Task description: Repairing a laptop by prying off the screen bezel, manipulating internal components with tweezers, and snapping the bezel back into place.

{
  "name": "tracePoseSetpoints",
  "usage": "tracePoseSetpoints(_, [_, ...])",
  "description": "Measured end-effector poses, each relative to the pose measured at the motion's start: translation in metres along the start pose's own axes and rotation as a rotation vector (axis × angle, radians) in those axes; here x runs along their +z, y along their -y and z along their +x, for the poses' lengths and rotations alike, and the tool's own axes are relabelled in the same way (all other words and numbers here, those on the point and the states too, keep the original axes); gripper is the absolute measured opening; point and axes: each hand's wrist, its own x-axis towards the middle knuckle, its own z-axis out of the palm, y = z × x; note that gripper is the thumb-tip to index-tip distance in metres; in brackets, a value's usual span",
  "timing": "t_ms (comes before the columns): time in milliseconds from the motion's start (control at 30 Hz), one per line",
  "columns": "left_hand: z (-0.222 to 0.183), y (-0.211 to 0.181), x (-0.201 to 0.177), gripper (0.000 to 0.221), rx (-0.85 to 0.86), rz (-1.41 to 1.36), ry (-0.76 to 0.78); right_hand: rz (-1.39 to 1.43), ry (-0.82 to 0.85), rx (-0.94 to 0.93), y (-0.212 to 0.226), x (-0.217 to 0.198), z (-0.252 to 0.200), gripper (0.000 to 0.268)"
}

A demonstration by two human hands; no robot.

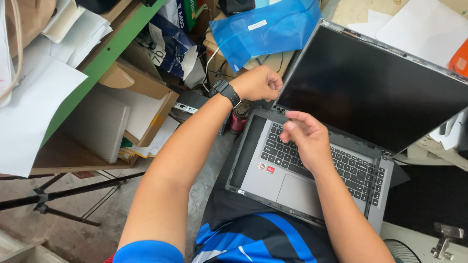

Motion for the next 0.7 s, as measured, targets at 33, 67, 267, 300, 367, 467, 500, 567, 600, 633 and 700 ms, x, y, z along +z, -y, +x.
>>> tracePoseSetpoints(33, [-0.001, 0.0, 0.0, 0.009, -0.003, 0.008, 0.001, -0.021, -0.057, 0.004, 0.0, 0.002, 0.002, 0.028])
tracePoseSetpoints(67, [-0.001, 0.0, -0.001, 0.009, -0.004, 0.007, -0.001, -0.021, -0.055, 0.005, 0.001, 0.003, 0.003, 0.028])
tracePoseSetpoints(267, [0.004, 0.007, 0.004, 0.006, -0.007, -0.008, -0.005, -0.128, -0.268, -0.074, -0.005, 0.017, 0.014, 0.025])
tracePoseSetpoints(300, [0.004, 0.008, 0.005, 0.006, -0.006, -0.015, -0.003, -0.121, -0.283, -0.088, -0.003, 0.019, 0.014, 0.023])
tracePoseSetpoints(367, [0.004, 0.008, 0.004, 0.006, -0.003, -0.021, -0.003, -0.113, -0.297, -0.104, -0.001, 0.026, 0.015, 0.027])
tracePoseSetpoints(467, [0.003, 0.006, 0.003, 0.006, -0.015, -0.007, -0.005, -0.184, -0.331, -0.137, -0.006, 0.032, 0.015, 0.021])
tracePoseSetpoints(500, [0.002, 0.005, 0.003, 0.007, -0.014, -0.008, -0.004, -0.246, -0.337, -0.194, -0.011, 0.031, 0.017, 0.018])
tracePoseSetpoints(567, [0.001, 0.003, 0.002, 0.007, -0.011, -0.008, -0.002, -0.309, -0.344, -0.252, -0.017, 0.034, 0.02, 0.018])
tracePoseSetpoints(600, [0.0, 0.002, 0.002, 0.008, -0.014, -0.017, -0.002, -0.354, -0.356, -0.304, -0.018, 0.037, 0.022, 0.018])
tracePoseSetpoints(633, [-0.001, 0.001, 0.002, 0.008, -0.017, -0.026, -0.001, -0.399, -0.368, -0.356, -0.018, 0.04, 0.023, 0.018])
tracePoseSetpoints(700, [0.0, 0.002, 0.004, 0.008, -0.018, -0.026, -0.002, -0.425, -0.39, -0.371, -0.018, 0.043, 0.026, 0.017])
